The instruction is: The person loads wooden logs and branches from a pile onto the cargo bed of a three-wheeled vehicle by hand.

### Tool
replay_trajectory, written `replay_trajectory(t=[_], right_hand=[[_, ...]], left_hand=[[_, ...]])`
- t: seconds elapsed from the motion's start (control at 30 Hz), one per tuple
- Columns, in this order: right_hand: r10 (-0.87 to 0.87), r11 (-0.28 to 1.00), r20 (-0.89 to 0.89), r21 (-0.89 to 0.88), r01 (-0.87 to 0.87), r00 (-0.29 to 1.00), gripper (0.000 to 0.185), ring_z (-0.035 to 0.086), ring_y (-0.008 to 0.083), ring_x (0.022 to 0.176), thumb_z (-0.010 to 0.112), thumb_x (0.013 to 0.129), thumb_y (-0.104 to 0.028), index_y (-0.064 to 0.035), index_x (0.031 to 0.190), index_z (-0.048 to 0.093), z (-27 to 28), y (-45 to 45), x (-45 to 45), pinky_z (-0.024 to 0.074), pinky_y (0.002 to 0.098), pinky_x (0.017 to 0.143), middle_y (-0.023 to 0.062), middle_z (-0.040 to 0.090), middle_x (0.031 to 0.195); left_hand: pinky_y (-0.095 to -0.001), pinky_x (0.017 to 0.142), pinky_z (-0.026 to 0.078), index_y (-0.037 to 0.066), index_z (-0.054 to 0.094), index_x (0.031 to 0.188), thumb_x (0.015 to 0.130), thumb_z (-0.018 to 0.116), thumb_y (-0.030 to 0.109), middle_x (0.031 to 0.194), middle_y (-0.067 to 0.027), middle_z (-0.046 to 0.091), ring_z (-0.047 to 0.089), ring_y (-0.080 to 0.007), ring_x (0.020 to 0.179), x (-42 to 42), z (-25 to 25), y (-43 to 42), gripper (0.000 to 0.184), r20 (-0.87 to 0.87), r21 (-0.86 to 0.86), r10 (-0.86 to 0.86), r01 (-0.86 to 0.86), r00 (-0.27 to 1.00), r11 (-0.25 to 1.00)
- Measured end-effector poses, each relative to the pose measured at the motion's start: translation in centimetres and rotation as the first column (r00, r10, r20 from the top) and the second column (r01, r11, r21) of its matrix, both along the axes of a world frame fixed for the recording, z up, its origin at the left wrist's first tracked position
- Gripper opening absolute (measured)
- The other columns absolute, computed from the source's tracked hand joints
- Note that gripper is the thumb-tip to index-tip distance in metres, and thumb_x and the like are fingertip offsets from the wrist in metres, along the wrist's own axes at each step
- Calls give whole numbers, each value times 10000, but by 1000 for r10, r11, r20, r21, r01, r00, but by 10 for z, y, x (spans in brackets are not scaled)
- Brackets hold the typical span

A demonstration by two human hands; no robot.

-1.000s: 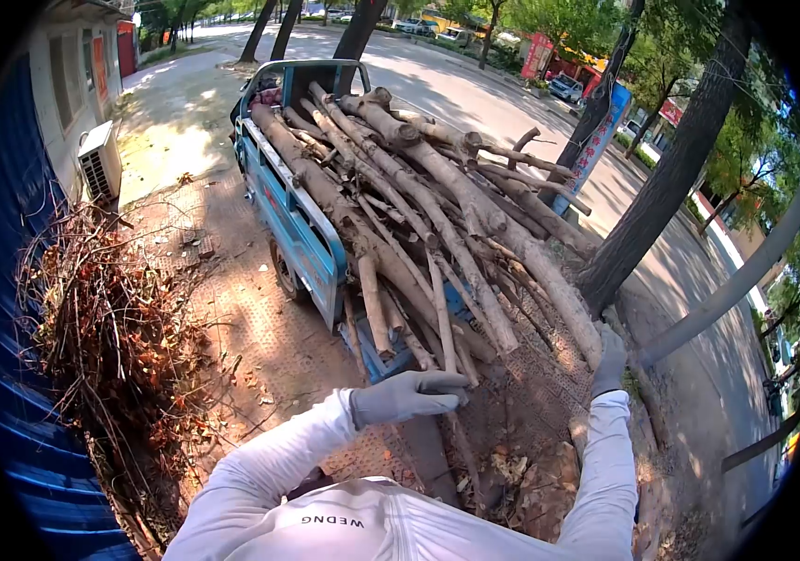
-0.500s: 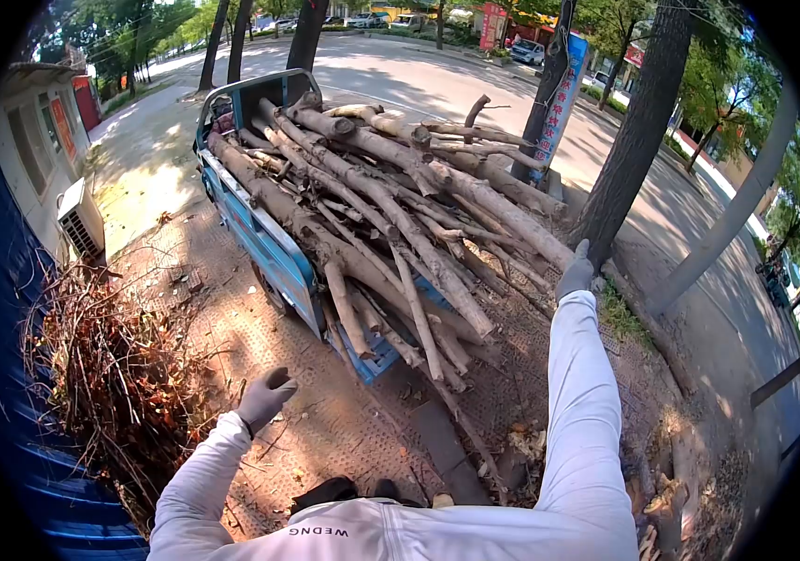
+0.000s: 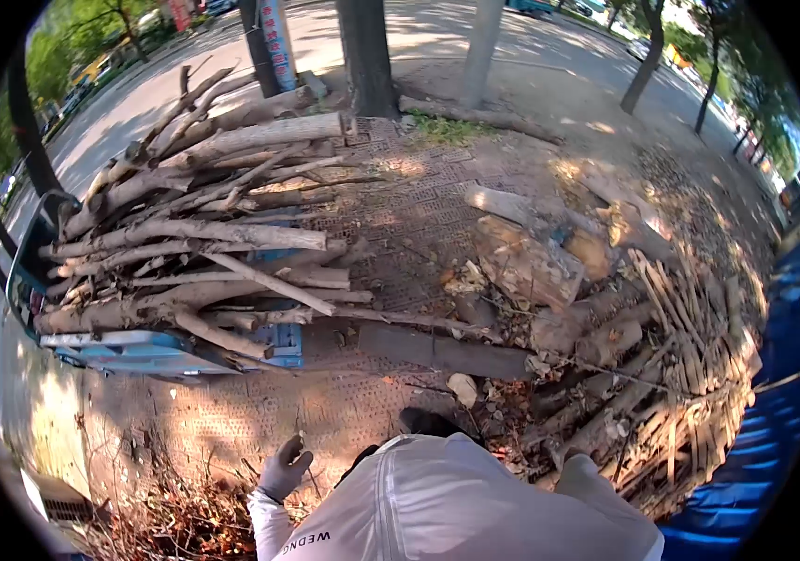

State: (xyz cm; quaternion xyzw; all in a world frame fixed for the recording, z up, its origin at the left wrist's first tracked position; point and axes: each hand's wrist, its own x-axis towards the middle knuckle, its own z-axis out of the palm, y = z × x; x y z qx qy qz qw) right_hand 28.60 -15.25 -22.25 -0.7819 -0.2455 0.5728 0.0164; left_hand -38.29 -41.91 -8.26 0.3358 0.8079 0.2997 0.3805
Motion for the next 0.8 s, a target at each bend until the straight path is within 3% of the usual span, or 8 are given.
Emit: replay_trajectory(t=[0.1,0.2,0.23,0.3,0.47,0.67,0.77,0.8], right_hand=[[-694,717,90,1,697,714,379,665,276,1124,528,1074,-343,-98,1354,598,97,-164,69,552,401,910,182,680,1180],[-809,587,93,67,807,581,463,698,301,1055,541,1044,-441,-111,1368,573,41,-348,138,558,448,869,197,723,1077],[-347,936,366,192,295,863,399,711,345,959,592,1014,-405,-93,1263,611,16,-392,147,556,474,820,187,728,1002],[275,914,676,38,-405,684,342,721,373,873,591,1019,-369,-99,1216,661,-4,-453,121,546,466,789,207,730,961],[-283,956,364,183,230,887,783,662,384,1162,739,856,-557,71,1313,634,-67,-498,-4,503,436,998,306,688,1221],[-179,832,228,555,24,957,510,701,375,1068,722,918,-323,-39,1337,656,-62,-551,-41,565,429,917,254,687,1242],[-307,839,400,541,48,863,369,717,362,1002,602,956,-108,-87,1316,678,19,-528,-62,588,407,872,206,721,1150],[-93,825,671,466,-321,736,338,729,328,1000,577,996,-129,-85,1316,678,3,-541,-59,591,387,850,184,731,1141]], left_hand=[[-387,905,562,-15,566,1426,900,748,398,1208,-209,722,711,-289,1066,-22,-8,-5,694,36,-200,-167,171,985,965],[-426,910,565,-6,558,1424,881,752,415,1232,-220,701,684,-323,1116,-44,-34,27,714,-22,-257,-568,544,823,799],[-449,906,566,3,548,1423,883,746,430,1270,-229,671,671,-342,1137,-53,-53,42,717,34,-263,-626,611,779,746],[-466,957,538,24,543,1430,900,725,450,1303,-215,652,648,-353,1171,-46,-45,98,703,-62,-275,-783,744,618,609],[-478,1034,491,97,529,1454,929,701,427,1349,-177,629,619,-356,1219,38,-11,246,643,-518,-61,-812,935,271,351],[-465,1050,484,89,484,1500,918,751,295,1367,-201,610,601,-376,1245,203,89,316,673,-320,98,-917,971,240,219],[-391,982,527,29,564,1420,936,754,288,1233,-190,676,677,-321,1092,251,71,321,581,-306,275,-946,961,107,19],[-391,982,527,29,564,1420,936,754,288,1233,-190,676,677,-321,1092,257,60,324,581,-303,266,-947,964,103,20]])
